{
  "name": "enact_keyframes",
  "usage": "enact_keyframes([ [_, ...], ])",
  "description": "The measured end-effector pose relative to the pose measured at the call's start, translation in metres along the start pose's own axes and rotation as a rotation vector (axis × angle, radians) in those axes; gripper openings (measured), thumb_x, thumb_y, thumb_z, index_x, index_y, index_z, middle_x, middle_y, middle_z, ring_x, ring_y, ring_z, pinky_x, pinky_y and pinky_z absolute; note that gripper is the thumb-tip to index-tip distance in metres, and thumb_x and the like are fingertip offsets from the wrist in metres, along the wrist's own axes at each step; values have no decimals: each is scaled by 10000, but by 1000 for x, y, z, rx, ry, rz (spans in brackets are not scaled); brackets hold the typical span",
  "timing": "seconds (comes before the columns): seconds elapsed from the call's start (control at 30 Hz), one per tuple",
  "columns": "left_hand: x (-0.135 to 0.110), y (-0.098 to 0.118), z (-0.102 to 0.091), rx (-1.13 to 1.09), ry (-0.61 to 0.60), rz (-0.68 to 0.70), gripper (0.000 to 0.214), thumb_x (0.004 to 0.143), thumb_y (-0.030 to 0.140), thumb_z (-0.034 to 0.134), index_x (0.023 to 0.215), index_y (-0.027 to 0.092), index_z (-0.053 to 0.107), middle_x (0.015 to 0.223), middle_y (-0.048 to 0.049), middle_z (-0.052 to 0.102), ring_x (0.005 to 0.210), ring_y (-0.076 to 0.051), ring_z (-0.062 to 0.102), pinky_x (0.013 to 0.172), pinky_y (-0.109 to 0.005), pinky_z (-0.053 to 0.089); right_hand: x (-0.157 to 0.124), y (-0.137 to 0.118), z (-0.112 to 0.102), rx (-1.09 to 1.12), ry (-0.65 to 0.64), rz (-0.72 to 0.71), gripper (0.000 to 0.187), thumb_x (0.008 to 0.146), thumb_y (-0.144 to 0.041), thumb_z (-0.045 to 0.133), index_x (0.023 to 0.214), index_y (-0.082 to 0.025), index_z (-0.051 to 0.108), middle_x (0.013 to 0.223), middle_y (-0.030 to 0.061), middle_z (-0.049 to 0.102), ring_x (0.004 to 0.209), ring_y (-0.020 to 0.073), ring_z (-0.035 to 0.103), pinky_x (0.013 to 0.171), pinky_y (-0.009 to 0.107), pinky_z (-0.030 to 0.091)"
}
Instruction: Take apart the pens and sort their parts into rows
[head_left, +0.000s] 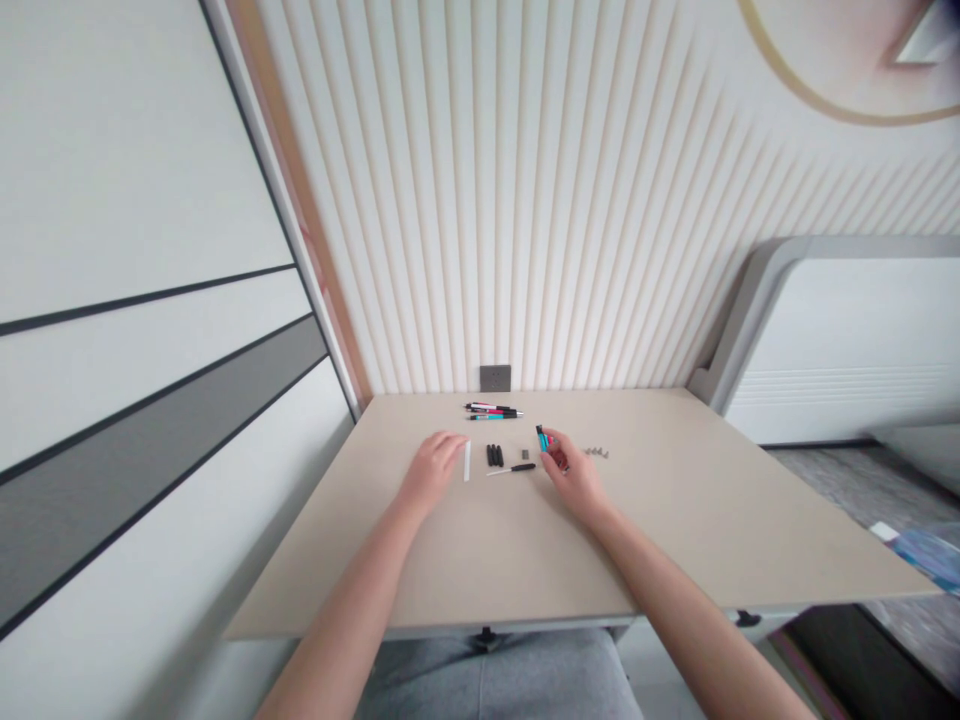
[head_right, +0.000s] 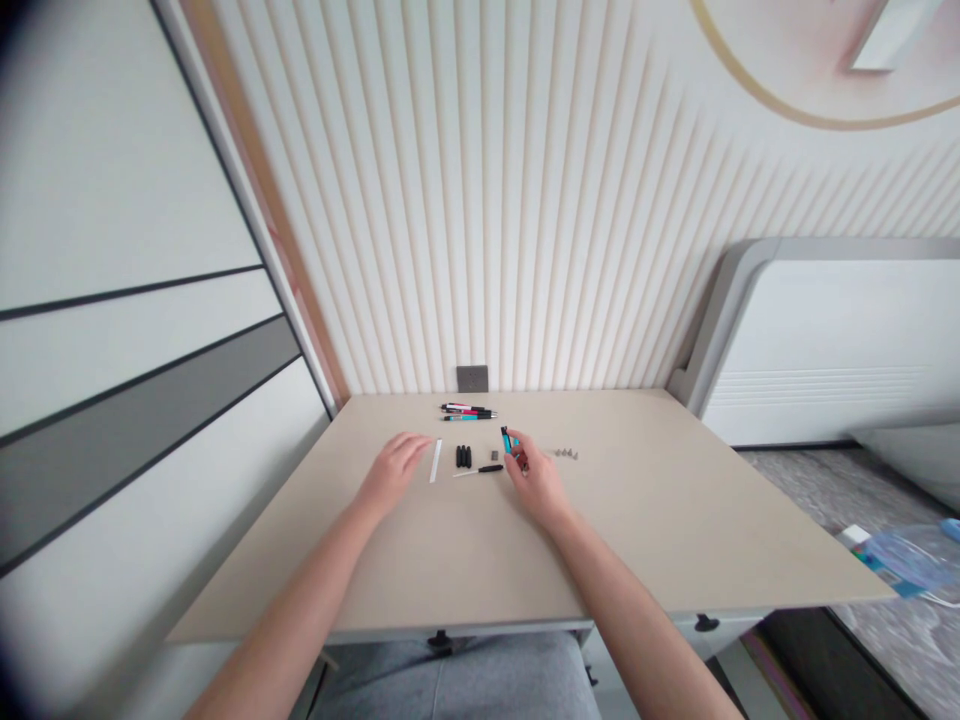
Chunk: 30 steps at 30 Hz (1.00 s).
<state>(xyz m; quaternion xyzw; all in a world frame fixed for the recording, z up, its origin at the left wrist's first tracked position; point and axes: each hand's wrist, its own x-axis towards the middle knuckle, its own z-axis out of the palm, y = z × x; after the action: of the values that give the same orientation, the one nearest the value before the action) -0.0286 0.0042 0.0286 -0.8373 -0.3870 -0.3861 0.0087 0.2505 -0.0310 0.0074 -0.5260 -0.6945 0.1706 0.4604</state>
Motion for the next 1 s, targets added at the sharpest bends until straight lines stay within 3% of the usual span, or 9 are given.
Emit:
enact_keyframes([
  [0.07,-2,-24,-13,-15,178,-181,247,976,235,402,1061,194,630,1003,-76,646,965,-202,607,889,-357,484,0,-1,0,6,-12,-6,389,896,-352,469,1253,-212,536,839,25,665,668,151,577,651,267,469],
  [0.13,-6,-45,-20,13,258,-315,250,956,239,405,1030,186,638,984,-76,646,948,-210,616,897,-368,488,0,-1,0,7,-23,-11,385,891,-345,472,1244,-210,545,848,26,666,674,148,577,656,263,471],
  [0.27,-15,-72,-20,44,184,-470,197,876,175,470,959,169,649,961,-86,668,951,-222,630,909,-370,491,0,1,1,4,-25,-3,402,891,-341,474,1265,-207,536,876,27,670,690,145,583,673,261,471],
  [0.4,-21,-79,-15,2,91,-625,147,837,157,525,950,163,618,908,-67,690,841,-197,660,828,-339,519,1,5,0,-8,-18,15,409,895,-349,472,1276,-212,530,868,22,671,709,152,599,676,263,467],
  [0.7,-23,-74,-6,117,-150,-409,167,819,66,555,812,167,688,877,-58,684,887,-195,639,874,-331,494,0,5,0,-16,-55,6,349,894,-362,469,1191,-217,580,896,30,681,722,153,601,692,267,469],
  [1.0,-22,-72,0,202,-228,-379,257,821,18,516,847,143,738,899,-94,675,882,-203,631,897,-342,491,1,7,-1,-23,-23,37,418,895,-383,472,1254,-193,571,948,60,702,775,178,629,750,299,487],
])
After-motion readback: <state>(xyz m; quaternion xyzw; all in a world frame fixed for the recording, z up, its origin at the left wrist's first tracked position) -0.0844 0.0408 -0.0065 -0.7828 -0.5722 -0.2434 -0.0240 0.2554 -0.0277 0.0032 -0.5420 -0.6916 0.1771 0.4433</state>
